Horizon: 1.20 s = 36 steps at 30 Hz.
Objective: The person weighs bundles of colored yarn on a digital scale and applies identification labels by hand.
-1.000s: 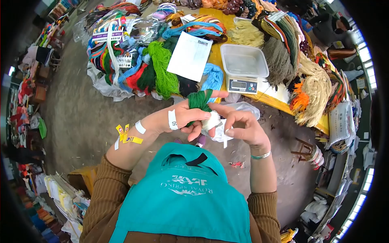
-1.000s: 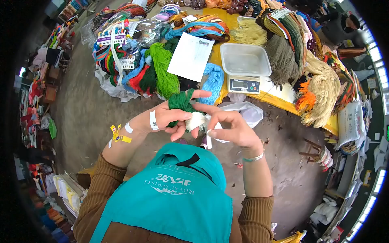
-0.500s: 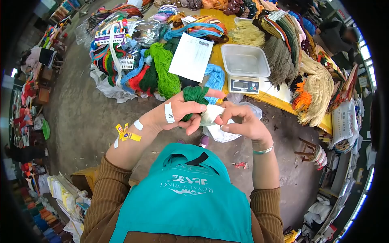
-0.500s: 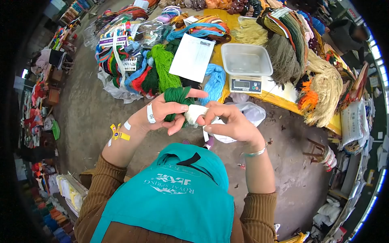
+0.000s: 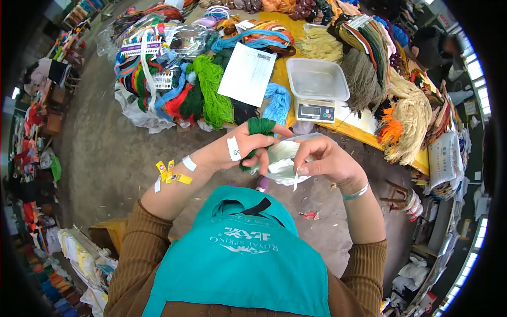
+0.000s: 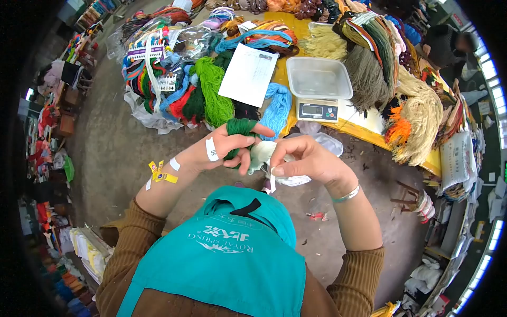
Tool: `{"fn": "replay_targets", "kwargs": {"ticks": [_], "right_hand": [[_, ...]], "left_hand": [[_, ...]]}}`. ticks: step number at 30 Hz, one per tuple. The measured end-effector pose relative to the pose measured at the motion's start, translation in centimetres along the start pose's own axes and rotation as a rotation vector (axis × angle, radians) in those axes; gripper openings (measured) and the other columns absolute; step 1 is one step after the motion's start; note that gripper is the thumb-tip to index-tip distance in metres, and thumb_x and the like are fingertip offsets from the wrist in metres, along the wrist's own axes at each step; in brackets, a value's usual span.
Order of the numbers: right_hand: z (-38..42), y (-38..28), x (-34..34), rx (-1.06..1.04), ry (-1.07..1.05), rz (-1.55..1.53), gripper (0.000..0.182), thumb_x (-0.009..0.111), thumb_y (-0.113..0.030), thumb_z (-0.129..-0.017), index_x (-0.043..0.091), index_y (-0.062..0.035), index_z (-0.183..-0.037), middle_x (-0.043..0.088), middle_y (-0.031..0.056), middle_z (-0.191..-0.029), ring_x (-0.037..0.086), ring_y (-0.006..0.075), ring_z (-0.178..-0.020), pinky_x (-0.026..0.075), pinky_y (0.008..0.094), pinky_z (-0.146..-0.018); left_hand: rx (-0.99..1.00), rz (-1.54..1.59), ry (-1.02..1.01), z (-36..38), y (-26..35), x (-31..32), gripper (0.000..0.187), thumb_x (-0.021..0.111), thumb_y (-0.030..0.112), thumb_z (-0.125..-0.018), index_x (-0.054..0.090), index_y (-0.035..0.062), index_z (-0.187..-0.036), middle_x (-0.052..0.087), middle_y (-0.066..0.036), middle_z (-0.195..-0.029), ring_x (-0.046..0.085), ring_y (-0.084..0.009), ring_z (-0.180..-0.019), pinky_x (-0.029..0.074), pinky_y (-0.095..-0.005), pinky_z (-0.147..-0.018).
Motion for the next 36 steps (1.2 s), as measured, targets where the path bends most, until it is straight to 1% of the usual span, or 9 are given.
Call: {"fn": "replay_targets", "kwargs": {"ticks": [4,8,11,14,17,21,25,31,36], "right_hand": [[1.2,-0.8,-0.1,0.036,0.042,0.132,0.008,0.074,-0.002,-0.08,0.069,-0.0012,-0.086,0.063,-0.0007,-0.087,0.056,0.0088,-0.084,0.043,0.0241,-0.078],[2.3,-1.7,-0.4,0.11,0.117,0.171,0.008,0.074,-0.001,-0.079,0.068,-0.001,-0.085,0.061,-0.0014,-0.083,0.053,0.0083,-0.079,0.042,0.0241,-0.074],[2.3,-1.8,-0.4,0.143,0.106,0.247,0.007,0.073,-0.001,-0.08,0.068,-0.0009,-0.085,0.06,-0.0014,-0.081,0.052,0.008,-0.077,0.042,0.0242,-0.073],[1.8,-1.8,-0.2,0.098,0.046,0.364,0.007,0.072,-0.002,-0.08,0.067,-0.001,-0.086,0.059,-0.0014,-0.08,0.052,0.0074,-0.077,0.042,0.0238,-0.072],[1.5,-1.2,-0.1,0.071,-0.005,0.441,0.007,0.071,-0.002,-0.082,0.067,-0.0012,-0.087,0.059,-0.0014,-0.081,0.052,0.0067,-0.078,0.042,0.0229,-0.073],[1.2,-1.4,-0.3,0.163,0.104,0.338,0.006,0.07,-0.003,-0.084,0.066,-0.0011,-0.088,0.06,-0.0007,-0.086,0.054,0.0063,-0.08,0.043,0.0214,-0.073],[1.6,0.6,-1.9,0.111,0.131,0.275,0.006,0.069,-0.004,-0.086,0.065,-0.0006,-0.087,0.061,-0.0007,-0.09,0.054,0.0076,-0.083,0.044,0.0234,-0.077],[2.0,1.4,-2.0,-0.16,0.341,0.065,0.004,0.065,-0.003,-0.086,0.062,-0.0045,-0.088,0.05,0.0124,-0.138,0.051,0.0179,-0.12,0.04,0.0335,-0.1],[1.7,1.2,-1.1,-0.24,0.494,0.082,0.009,0.066,-0.004,-0.085,0.059,-0.0042,-0.091,0.053,0.0118,-0.134,0.048,0.0192,-0.124,0.037,0.0363,-0.104]], "left_hand": [[0.169,0.367,0.112,-1.2,-1.2,-1.7,0.029,0.054,0.019,-0.096,0.061,0.0028,-0.119,0.065,-0.01,-0.104,0.06,-0.0108,-0.067,0.034,-0.0187,-0.046],[0.207,0.811,-0.103,-1.1,-2.2,-0.9,0.032,0.058,0.03,-0.097,0.061,0.0036,-0.115,0.043,0.003,-0.071,0.037,-0.0042,-0.048,0.025,-0.0197,-0.042],[0.121,0.54,0.001,-2.1,-2.6,-0.7,0.035,0.053,0.031,-0.1,0.061,0.0014,-0.118,0.045,0.002,-0.063,0.038,-0.0058,-0.045,0.026,-0.0208,-0.041],[0.241,0.079,0.172,-2.6,-1.0,-0.7,0.039,0.047,0.03,-0.101,0.062,-0.0006,-0.119,0.069,-0.006,-0.094,0.053,-0.0082,-0.052,0.031,-0.02,-0.043],[0.155,-0.138,0.075,-2.6,-0.8,0.5,0.04,0.048,0.032,-0.101,0.062,-0.0013,-0.119,0.071,-0.01,-0.094,0.06,-0.0097,-0.056,0.034,-0.0196,-0.043],[-0.206,-0.101,-0.061,-3.4,-3.6,0.7,0.041,0.05,0.038,-0.1,0.064,0.0001,-0.094,0.067,-0.009,-0.074,0.056,-0.0101,-0.046,0.03,-0.0198,-0.037],[-0.131,-0.02,-0.158,-2.5,-3.3,1.0,0.043,0.056,0.042,-0.096,0.065,0.0002,-0.093,0.066,-0.007,-0.075,0.051,-0.0089,-0.043,0.03,-0.0204,-0.038],[-0.147,0.02,-0.149,-1.8,-3.1,1.0,0.039,0.059,0.038,-0.095,0.066,0.0005,-0.092,0.064,-0.004,-0.074,0.05,-0.0074,-0.046,0.03,-0.0213,-0.04],[-0.151,-0.032,-0.074,-2.2,-3.4,0.4,0.04,0.06,0.04,-0.093,0.066,0.0004,-0.086,0.061,-0.003,-0.065,0.048,-0.0075,-0.045,0.03,-0.0221,-0.041]]}}
Point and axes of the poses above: each hand's wrist, its own z-axis away from the middle knuckle, its own x-axis out of the palm, y = z × x, the point moved 6 cm from there along -z, towards the middle knuckle
